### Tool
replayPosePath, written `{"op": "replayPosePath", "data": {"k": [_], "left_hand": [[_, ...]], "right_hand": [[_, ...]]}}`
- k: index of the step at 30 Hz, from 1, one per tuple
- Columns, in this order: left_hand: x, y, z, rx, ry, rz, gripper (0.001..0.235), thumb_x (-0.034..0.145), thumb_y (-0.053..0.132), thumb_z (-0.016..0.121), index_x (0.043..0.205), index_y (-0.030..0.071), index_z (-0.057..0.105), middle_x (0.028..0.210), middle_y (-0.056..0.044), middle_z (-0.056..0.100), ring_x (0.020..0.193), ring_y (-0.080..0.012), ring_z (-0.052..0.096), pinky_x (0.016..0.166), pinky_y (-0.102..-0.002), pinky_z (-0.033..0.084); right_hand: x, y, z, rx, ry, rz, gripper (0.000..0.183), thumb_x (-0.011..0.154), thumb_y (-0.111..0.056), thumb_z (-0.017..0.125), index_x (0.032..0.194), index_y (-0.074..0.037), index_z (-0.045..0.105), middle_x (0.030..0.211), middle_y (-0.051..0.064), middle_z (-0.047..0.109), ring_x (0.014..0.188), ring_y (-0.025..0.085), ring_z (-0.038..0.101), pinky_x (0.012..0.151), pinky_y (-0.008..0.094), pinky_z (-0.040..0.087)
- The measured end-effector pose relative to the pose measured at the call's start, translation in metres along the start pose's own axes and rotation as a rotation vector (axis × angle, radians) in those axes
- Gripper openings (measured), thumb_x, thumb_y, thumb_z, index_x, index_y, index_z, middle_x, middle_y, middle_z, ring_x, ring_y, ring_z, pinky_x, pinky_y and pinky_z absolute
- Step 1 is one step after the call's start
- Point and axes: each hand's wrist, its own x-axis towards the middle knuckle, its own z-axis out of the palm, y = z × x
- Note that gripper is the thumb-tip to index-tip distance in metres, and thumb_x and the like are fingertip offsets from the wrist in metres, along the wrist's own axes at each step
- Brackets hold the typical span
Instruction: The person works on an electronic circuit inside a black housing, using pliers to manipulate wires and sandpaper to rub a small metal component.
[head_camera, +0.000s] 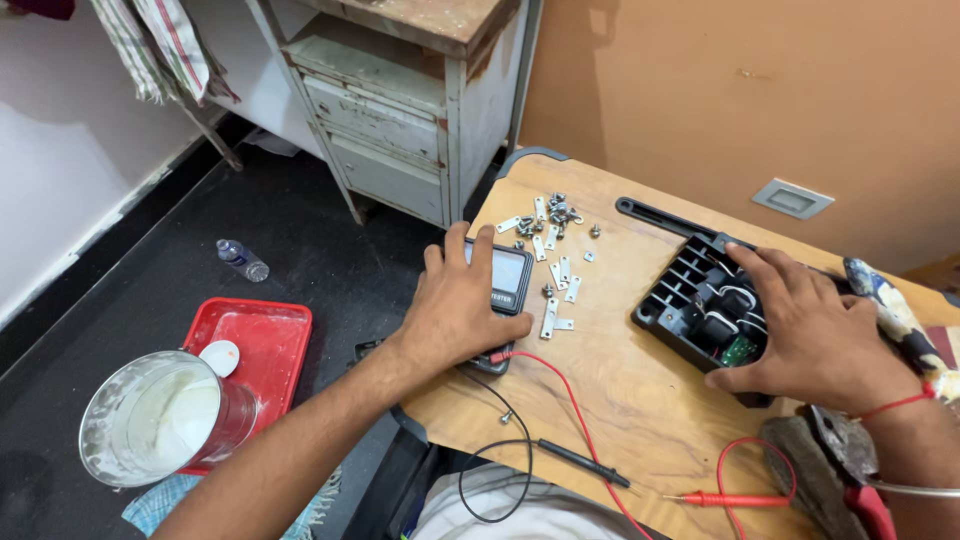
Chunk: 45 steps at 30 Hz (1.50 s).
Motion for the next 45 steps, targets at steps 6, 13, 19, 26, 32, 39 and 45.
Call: {"op": "replayPosePath", "data": {"k": [6, 13, 19, 26, 32, 39, 45], "left_hand": [[0.015, -0.008, 0.000, 0.043, -0.023, 0.102, 0.108, 0.061, 0.045, 0.087, 0.143, -0.009, 0.041, 0.145, -0.037, 0.035, 0.120, -0.0567, 0.046, 0.102, -0.054, 0.046], [0.015, -0.012, -0.002, 0.041, 0.002, 0.159, 0.102, 0.063, 0.047, 0.088, 0.143, 0.000, 0.045, 0.148, -0.031, 0.037, 0.124, -0.0530, 0.045, 0.102, -0.055, 0.045], [0.003, -0.015, -0.008, 0.015, 0.221, 0.294, 0.082, 0.075, 0.044, 0.084, 0.138, 0.002, 0.053, 0.144, -0.024, 0.046, 0.125, -0.0444, 0.049, 0.097, -0.056, 0.045], [-0.014, 0.002, -0.016, -0.143, 0.380, 0.586, 0.047, 0.086, 0.027, 0.081, 0.123, 0.002, 0.066, 0.133, -0.018, 0.058, 0.124, -0.0385, 0.055, 0.105, -0.050, 0.046], [-0.034, 0.037, -0.002, -0.440, 0.303, 0.834, 0.023, 0.089, 0.009, 0.078, 0.109, 0.002, 0.067, 0.112, -0.012, 0.068, 0.105, -0.0323, 0.064, 0.093, -0.042, 0.055], [-0.046, 0.068, 0.048, -1.040, -0.166, 0.011, 0.022, 0.097, 0.010, 0.074, 0.117, 0.003, 0.068, 0.071, -0.008, 0.065, 0.058, -0.0097, 0.052, 0.049, -0.027, 0.041], [-0.048, 0.090, 0.080, -1.127, -0.424, 0.068, 0.015, 0.096, 0.013, 0.070, 0.102, 0.001, 0.075, 0.068, 0.001, 0.067, 0.056, -0.0026, 0.056, 0.048, -0.022, 0.046]], "right_hand": [[-0.008, 0.003, -0.022, -0.079, -0.032, -0.025, 0.151, 0.033, -0.058, 0.104, 0.161, -0.031, 0.030, 0.159, 0.013, 0.037, 0.144, 0.042, 0.034, 0.105, 0.064, 0.037], [-0.005, -0.076, -0.025, 0.818, 0.390, -0.208, 0.016, 0.088, -0.010, 0.075, 0.103, -0.006, 0.075, 0.098, 0.009, 0.075, 0.084, 0.020, 0.073, 0.075, 0.031, 0.058], [0.000, -0.160, -0.012, 0.615, 0.253, -0.507, 0.036, 0.077, -0.017, 0.077, 0.111, -0.007, 0.073, 0.104, 0.013, 0.068, 0.081, 0.035, 0.071, 0.072, 0.043, 0.057], [-0.007, -0.143, 0.008, 0.536, 0.291, -0.397, 0.028, 0.079, -0.013, 0.071, 0.106, -0.010, 0.073, 0.102, 0.011, 0.067, 0.080, 0.035, 0.071, 0.071, 0.042, 0.058], [-0.019, -0.128, 0.022, 0.404, 0.479, -0.345, 0.022, 0.078, -0.012, 0.074, 0.099, -0.006, 0.072, 0.095, 0.011, 0.068, 0.074, 0.033, 0.070, 0.063, 0.042, 0.056], [-0.080, -0.108, 0.019, 1.047, 0.569, 0.022, 0.012, 0.090, 0.003, 0.074, 0.099, -0.004, 0.071, 0.082, 0.004, 0.070, 0.065, 0.007, 0.062, 0.057, 0.024, 0.049], [-0.135, -0.104, 0.048, 1.671, 0.416, 0.042, 0.016, 0.087, 0.004, 0.071, 0.094, 0.000, 0.058, 0.095, 0.003, 0.070, 0.074, 0.003, 0.061, 0.061, 0.020, 0.050]]}}
